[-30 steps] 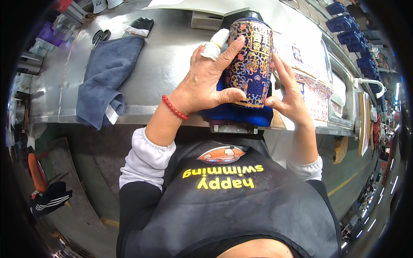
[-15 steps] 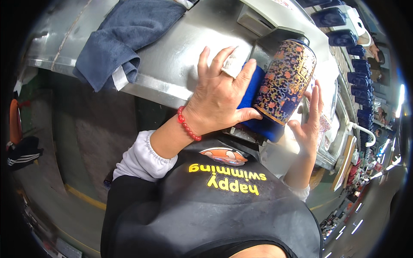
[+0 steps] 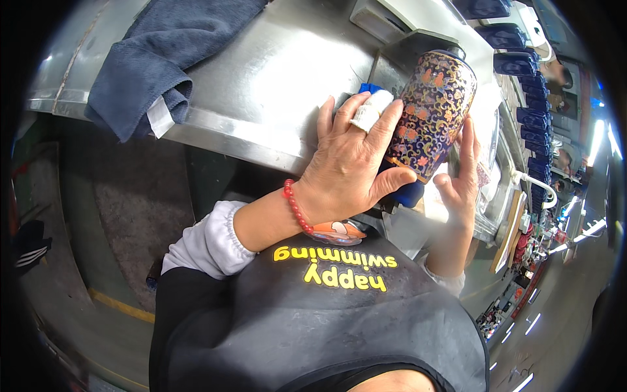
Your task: The person holds a decorated ceramic vase on a blue stand and repeatedly rubs its surface with a green abrasive pad while rotating the vase to access different areas. The person occasionally wipes the surface with a white cloth. The vase remains on the stand throughout the clip.
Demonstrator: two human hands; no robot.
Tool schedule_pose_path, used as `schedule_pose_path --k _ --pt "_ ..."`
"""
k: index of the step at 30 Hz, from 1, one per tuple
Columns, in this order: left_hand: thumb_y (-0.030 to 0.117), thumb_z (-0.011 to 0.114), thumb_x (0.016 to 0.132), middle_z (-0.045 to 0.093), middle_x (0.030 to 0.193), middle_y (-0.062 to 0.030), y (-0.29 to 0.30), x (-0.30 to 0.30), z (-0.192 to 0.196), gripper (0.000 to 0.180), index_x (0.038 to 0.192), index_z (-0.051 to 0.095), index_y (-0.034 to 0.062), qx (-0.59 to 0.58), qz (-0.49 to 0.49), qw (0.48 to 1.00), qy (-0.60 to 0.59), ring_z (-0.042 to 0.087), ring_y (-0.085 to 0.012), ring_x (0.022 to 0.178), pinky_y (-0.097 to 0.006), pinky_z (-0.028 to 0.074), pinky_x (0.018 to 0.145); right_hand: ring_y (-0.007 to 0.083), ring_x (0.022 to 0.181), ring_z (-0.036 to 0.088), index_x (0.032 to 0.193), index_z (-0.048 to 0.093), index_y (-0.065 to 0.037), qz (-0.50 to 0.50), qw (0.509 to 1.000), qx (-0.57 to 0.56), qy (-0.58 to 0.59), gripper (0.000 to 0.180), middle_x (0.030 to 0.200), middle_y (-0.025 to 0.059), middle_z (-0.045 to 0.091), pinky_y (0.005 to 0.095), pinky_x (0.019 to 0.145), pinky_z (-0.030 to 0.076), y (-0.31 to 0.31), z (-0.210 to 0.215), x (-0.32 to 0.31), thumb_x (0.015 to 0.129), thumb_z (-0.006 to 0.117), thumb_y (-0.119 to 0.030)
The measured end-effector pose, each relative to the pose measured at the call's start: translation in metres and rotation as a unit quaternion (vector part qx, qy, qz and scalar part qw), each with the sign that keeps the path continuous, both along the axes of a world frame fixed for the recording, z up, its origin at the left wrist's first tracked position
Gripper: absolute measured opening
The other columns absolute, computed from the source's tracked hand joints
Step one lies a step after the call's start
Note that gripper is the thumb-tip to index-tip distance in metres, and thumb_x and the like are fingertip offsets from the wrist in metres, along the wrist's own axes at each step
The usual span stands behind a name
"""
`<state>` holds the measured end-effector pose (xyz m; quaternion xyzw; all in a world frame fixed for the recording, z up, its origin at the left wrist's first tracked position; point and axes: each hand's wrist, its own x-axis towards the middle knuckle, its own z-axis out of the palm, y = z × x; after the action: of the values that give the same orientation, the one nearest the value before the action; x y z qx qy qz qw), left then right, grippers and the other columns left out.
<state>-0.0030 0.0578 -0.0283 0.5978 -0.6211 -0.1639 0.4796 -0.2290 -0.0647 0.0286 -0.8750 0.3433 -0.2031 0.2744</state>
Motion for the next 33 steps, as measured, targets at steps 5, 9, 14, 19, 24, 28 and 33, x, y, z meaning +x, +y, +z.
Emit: schedule_pose_path --k 5,9,14,19,24,28,33 --pt "0.061 0.056 0.097 0.054 0.142 -0.0254 -0.0007 -0.0026 0.0039 0.089 0.155 0.036 -0.0037 0.035 -0.005 0.999 0.0 0.037 -0.0466 0.14 -0.068 0.017 0.114 0.0306 0.14 0.046 0.163 0.027 -0.005 -0.004 1.0 0.017 0.006 0.123 0.165 0.0216 0.027 0.0362 0.094 0.051 -0.0003 -0.0049 0.001 0.072 0.078 -0.071" --pt "0.058 0.062 0.095 0.053 0.143 -0.0254 -0.001 -0.002 0.0055 0.088 0.154 0.037 -0.0037 0.022 -0.003 1.0 0.02 0.038 -0.047 0.139 -0.067 0.018 0.114 0.0306 0.14 0.045 0.163 0.027 -0.005 0.01 1.0 0.002 0.005 0.124 0.165 0.0219 0.026 0.0365 0.094 0.051 -0.0046 -0.0067 -0.0009 0.071 0.079 -0.07" --pt "0.056 0.059 0.098 0.053 0.143 -0.0269 -0.0014 -0.0005 0.0037 0.083 0.151 0.041 -0.0044 0.003 -0.002 0.999 0.038 0.039 -0.0465 0.138 -0.058 0.021 0.117 0.0301 0.138 0.047 0.162 0.028 -0.004 0.001 1.0 0.008 0.015 0.125 0.164 0.0228 0.028 0.036 0.093 0.052 -0.0055 -0.0079 -0.004 0.07 0.079 -0.071" --pt "0.054 0.053 0.102 0.052 0.143 -0.0272 -0.0033 0.0004 0.0027 0.077 0.149 0.042 -0.0055 -0.008 -0.002 1.0 0.029 0.04 -0.0452 0.136 -0.055 0.023 0.117 0.031 0.138 0.049 0.162 0.03 -0.005 0.012 1.0 -0.007 0.022 0.122 0.164 0.0233 0.03 0.0358 0.092 0.052 -0.0069 -0.0056 -0.0063 0.071 0.079 -0.069" --pt "0.054 0.056 0.1 0.059 0.134 -0.0249 -0.0065 -0.0007 0.0003 0.08 0.152 0.037 -0.0029 -0.027 -0.001 0.998 0.049 0.038 -0.0424 0.135 -0.058 0.021 0.111 0.0329 0.143 0.045 0.162 0.031 -0.007 0.022 1.0 0.011 -0.001 0.12 0.164 0.0221 0.029 0.0354 0.092 0.052 -0.0079 -0.0094 -0.005 0.071 0.08 -0.066" --pt "0.053 0.057 0.1 0.057 0.135 -0.0261 -0.0061 -0.0017 -0.0004 0.079 0.151 0.039 -0.0034 -0.017 0.002 0.999 0.048 0.039 -0.042 0.134 -0.058 0.023 0.111 0.0329 0.143 0.044 0.162 0.031 -0.007 0.01 0.999 0.039 -0.022 0.12 0.165 0.0218 0.029 0.0348 0.092 0.051 -0.0062 -0.0111 -0.004 0.071 0.08 -0.066" --pt "0.053 0.057 0.099 0.055 0.137 -0.0263 -0.0054 -0.0018 0.0035 0.079 0.151 0.039 -0.0033 -0.007 0.004 0.999 0.04 0.04 -0.0423 0.133 -0.058 0.023 0.111 0.0334 0.145 0.042 0.162 0.031 -0.006 0.01 0.999 0.033 0.005 0.12 0.164 0.0221 0.03 0.035 0.094 0.051 -0.0075 -0.006 -0.0044 0.071 0.08 -0.066"
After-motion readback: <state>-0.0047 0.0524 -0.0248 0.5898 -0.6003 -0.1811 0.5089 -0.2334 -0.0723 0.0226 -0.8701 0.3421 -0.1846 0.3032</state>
